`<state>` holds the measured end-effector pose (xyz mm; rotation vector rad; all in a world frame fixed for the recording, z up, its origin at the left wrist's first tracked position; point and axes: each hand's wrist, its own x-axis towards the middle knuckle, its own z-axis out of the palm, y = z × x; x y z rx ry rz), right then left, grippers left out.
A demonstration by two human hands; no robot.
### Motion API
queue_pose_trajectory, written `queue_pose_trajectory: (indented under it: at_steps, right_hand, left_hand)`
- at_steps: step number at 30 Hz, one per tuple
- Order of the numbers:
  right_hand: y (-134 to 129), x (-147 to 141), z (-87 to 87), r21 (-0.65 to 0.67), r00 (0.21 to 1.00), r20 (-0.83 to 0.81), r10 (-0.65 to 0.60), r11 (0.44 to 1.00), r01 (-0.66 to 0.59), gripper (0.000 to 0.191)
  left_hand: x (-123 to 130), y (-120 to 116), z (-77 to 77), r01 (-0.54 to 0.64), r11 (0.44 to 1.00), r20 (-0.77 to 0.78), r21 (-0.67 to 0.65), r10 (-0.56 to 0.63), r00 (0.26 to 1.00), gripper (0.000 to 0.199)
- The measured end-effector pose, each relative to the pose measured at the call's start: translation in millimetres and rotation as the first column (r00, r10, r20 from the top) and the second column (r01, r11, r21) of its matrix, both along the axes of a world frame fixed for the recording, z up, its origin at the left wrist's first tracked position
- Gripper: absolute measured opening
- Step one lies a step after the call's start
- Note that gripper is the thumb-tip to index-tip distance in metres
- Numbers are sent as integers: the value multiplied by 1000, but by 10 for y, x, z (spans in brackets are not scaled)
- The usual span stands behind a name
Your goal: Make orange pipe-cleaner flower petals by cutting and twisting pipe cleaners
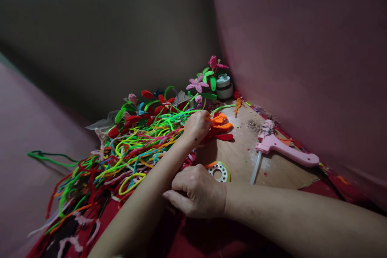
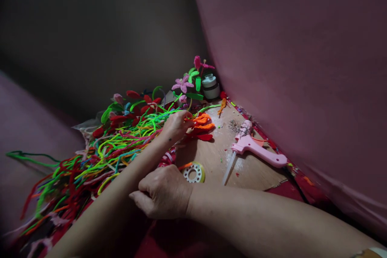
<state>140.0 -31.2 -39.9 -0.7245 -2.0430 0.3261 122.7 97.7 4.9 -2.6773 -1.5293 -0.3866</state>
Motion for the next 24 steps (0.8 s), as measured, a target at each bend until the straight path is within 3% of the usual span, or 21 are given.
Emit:
queue_pose_trajectory:
  at_steps: [5, 9, 14, 24]
  right_hand:
    - [5, -3, -6, 12, 1000, -17, -12, 1000, 12, 34]
    - [3, -8, -4, 4, 1000, -23, -2, 1000, 2, 34]
    - [3, -7, 4, 4, 1000, -2, 0, 1000, 0, 34]
    - [6, -18, -19, 24, 1000, -16, -5, 1000, 5, 33]
  left_hand:
    - [-8, -73, 21, 167, 986, -1, 3, -167, 986, 23]
    - [-9, -153, 4, 318, 947, -126, 39, -311, 942, 19]
    - [14, -177, -25, 254, 966, -275, 52, -230, 933, 23]
    - [20, -89, -32, 100, 994, -274, 54, -81, 958, 26]
